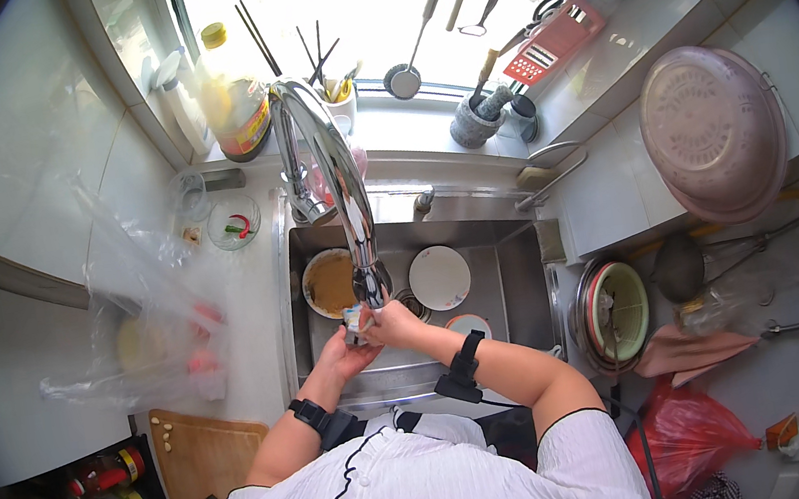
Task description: The person cleans a dining table using a cloth, wiping the surface around plates of food and a green bottle. They move to the kitchen sink to rinse the cloth under running water, then return to the table to continue wiping the surface and edges.
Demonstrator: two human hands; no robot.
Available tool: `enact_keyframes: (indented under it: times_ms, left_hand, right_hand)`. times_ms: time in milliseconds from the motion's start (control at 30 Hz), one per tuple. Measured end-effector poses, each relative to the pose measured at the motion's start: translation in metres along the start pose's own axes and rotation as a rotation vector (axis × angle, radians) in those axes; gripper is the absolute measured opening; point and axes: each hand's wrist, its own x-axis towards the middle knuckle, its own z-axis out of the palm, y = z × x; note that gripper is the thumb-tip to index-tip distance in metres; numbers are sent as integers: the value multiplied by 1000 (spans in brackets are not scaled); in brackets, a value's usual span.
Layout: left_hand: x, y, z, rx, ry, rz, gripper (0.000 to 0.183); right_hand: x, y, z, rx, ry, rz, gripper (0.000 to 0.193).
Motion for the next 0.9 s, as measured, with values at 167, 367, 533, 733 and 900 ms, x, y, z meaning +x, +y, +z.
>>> enact_keyframes:
  times_ms: [167, 367, 533, 733, 900]
  left_hand:
    - [40, -2, 3, 319, -73, 16, 43]
    - [31, -20, -6, 784, 64, 42, 35]
    - [10, -20, 12, 800, -119, -65, 33]
    - [24, -25, 25, 480, 63, 22, 31]
    - [40, -33, 35, 275, 80, 26, 21]
  right_hand:
    - [-28, -7, -1, -152, -162, -87, 14]
    - [-15, -8, -47, 114, -371, 140, 18]
    - [6, 42, -28, 38, -137, 205, 19]
    - [68, -1, -89, -47, -31, -192, 9]
    - [121, -19, -129, -231, 182, -330, 15]
